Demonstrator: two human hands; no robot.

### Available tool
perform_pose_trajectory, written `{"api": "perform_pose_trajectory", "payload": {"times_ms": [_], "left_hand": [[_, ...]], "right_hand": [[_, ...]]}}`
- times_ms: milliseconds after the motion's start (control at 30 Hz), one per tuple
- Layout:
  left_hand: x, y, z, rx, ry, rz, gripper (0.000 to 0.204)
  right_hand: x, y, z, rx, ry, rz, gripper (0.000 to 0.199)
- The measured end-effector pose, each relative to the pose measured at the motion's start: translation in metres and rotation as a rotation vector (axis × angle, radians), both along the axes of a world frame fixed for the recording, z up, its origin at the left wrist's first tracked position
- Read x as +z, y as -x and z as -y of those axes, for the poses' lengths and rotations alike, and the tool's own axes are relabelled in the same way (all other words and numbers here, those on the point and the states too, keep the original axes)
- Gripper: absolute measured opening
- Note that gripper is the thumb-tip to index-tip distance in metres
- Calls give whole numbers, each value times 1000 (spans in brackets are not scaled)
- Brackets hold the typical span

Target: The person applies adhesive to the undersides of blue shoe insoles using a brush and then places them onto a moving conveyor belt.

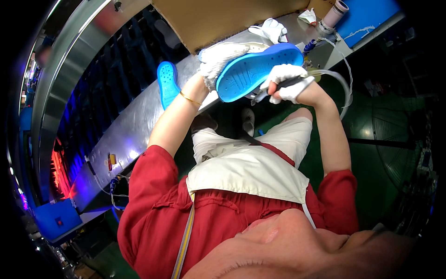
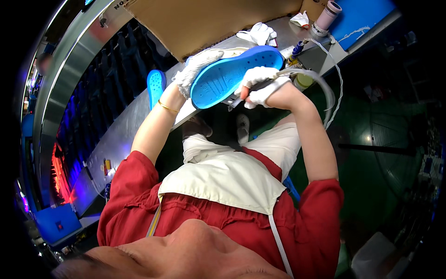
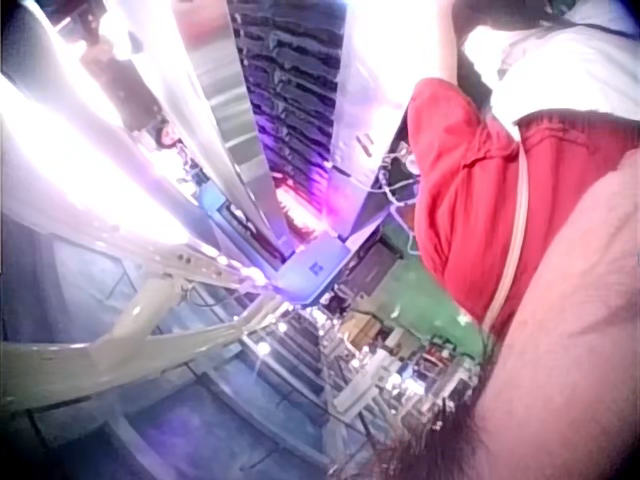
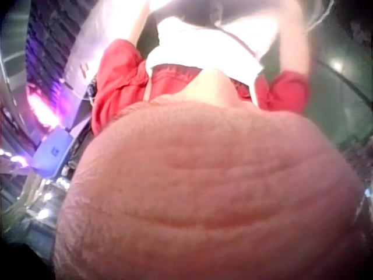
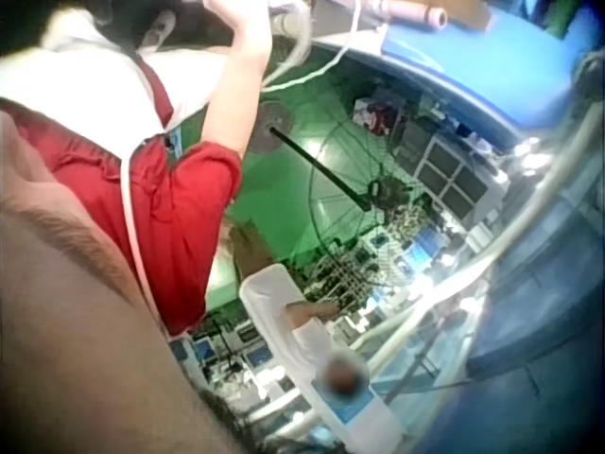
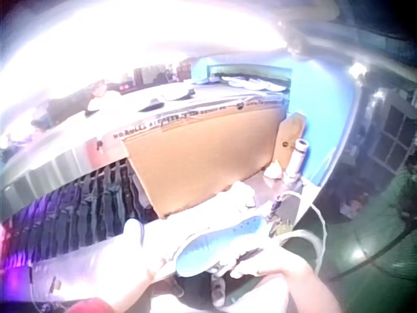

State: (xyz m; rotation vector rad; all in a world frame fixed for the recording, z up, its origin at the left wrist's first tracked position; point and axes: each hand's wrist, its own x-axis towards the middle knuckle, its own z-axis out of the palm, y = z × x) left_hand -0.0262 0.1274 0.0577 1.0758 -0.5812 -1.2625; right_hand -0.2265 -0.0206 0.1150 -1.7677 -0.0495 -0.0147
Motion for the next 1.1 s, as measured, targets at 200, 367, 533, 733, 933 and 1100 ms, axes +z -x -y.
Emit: {"api": "perform_pose_trajectory", "payload": {"times_ms": [200,367,533,733,933,1100], "left_hand": [[24,41,-12,279,207,-429,57],[37,46,-18,178,196,-450,59],[34,35,-24,55,151,-358,53],[23,39,-34,35,197,-310,48],[34,78,-24,340,317,-363,36],[18,79,-27,451,316,-322,54]], "right_hand": [[6,15,-23,-252,-385,209,9],[8,-1,-12,-344,218,624,13],[9,1,-9,-83,514,546,19],[10,24,-9,12,168,415,15],[-3,33,-63,-363,-274,313,8],[-2,46,-76,-286,-283,313,10]]}}
